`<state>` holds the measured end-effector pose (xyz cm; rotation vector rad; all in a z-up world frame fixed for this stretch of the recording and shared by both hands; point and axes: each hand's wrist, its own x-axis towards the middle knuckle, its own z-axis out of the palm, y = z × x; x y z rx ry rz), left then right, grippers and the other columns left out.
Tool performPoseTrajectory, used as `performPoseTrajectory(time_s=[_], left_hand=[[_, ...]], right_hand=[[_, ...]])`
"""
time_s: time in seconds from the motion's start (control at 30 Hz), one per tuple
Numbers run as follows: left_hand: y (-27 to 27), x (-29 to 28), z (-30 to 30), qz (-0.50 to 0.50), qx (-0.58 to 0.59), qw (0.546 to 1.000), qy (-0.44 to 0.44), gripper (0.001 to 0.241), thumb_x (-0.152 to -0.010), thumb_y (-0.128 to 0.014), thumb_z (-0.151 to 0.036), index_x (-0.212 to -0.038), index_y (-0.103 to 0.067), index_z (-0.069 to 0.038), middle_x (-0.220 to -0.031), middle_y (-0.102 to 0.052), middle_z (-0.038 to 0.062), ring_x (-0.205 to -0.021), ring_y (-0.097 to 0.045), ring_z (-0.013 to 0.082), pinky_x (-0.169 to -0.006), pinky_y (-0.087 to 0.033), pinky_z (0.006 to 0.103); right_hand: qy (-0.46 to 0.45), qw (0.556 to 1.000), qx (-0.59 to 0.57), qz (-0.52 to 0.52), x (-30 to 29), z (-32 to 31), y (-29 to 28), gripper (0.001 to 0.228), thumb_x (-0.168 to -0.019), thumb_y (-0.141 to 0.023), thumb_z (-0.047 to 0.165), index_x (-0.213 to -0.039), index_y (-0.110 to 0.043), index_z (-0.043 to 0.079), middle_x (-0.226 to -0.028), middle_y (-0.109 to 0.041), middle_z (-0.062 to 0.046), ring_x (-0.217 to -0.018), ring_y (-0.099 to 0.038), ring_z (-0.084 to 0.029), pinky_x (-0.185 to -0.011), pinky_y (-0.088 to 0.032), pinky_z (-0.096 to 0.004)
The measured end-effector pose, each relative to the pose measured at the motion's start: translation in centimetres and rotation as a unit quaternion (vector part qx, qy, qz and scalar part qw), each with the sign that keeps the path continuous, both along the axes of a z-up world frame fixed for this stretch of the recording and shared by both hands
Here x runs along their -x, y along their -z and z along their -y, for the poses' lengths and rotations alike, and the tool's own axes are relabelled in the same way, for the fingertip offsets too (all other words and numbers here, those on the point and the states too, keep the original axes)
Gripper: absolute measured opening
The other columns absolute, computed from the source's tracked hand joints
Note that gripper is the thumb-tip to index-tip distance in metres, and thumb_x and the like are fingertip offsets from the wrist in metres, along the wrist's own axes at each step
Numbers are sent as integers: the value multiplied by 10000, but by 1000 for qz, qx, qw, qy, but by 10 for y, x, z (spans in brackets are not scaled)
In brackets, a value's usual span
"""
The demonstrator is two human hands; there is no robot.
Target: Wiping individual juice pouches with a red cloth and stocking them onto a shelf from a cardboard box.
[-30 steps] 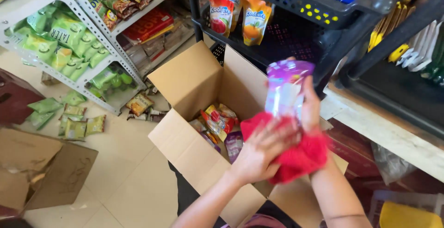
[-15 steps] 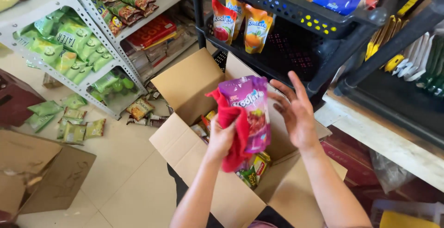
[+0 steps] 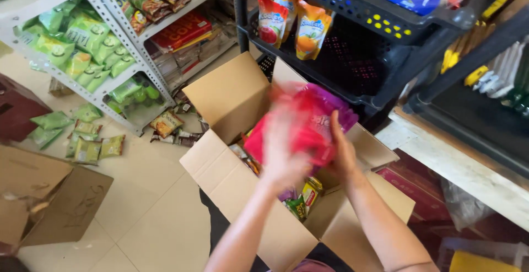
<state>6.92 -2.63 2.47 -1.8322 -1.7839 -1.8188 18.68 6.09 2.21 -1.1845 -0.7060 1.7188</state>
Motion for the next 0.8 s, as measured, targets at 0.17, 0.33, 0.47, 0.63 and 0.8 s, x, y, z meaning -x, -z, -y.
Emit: performPoseTrajectory(time_s=[0.17,0.33,0.47,0.63,0.8], left_hand=[[-9,-10,35,-75,93,989,93,930,-679,-656,-47,-1567,-448,-230,-1673,-362,67,-1527,-325,399,-1119,-380,582],[73,13,36,248,110,953,137,350,-835,-659,-43,-1151,-768,-146,-1056,-767,103,-1045,-740,305,-903,-575,420],[43,4,26,436,53,886,151,229,-876,-789,-97,-1102,-761,-75,-936,-762,103,-871,-703,161,-760,-580,343],[10,-13,5,464,14,879,105,238,-763,-888,-65,-971,-783,-113,-711,-720,30,-608,-671,97,-565,-532,239],[22,1,8,460,13,888,-9,207,-822,-852,-99,-1018,-788,-113,-849,-772,48,-799,-665,99,-730,-574,298]], right_hand=[[-87,992,13,-87,-1,9,-86,956,-793,-649,691,-1372,-560,-63,-1318,-631,-271,-1134,-660,-421,-961,-538,-573],[-191,937,-156,-248,-44,-32,-62,840,-938,-478,660,-1487,-478,24,-1556,-455,-264,-1325,-482,-579,-999,-425,-739],[-206,942,-173,-201,-31,-4,-72,764,-955,-439,612,-1485,-482,64,-1529,-485,-286,-1324,-534,-490,-1040,-456,-662],[-90,982,-129,-106,-6,-6,-48,627,-938,-572,581,-1337,-641,103,-1235,-717,-167,-1098,-725,-306,-952,-604,-512],[-244,942,-123,193,-35,-10,-16,676,-849,-765,338,-1446,-588,77,-1405,-631,-178,-1285,-598,-338,-1102,-460,-535]])
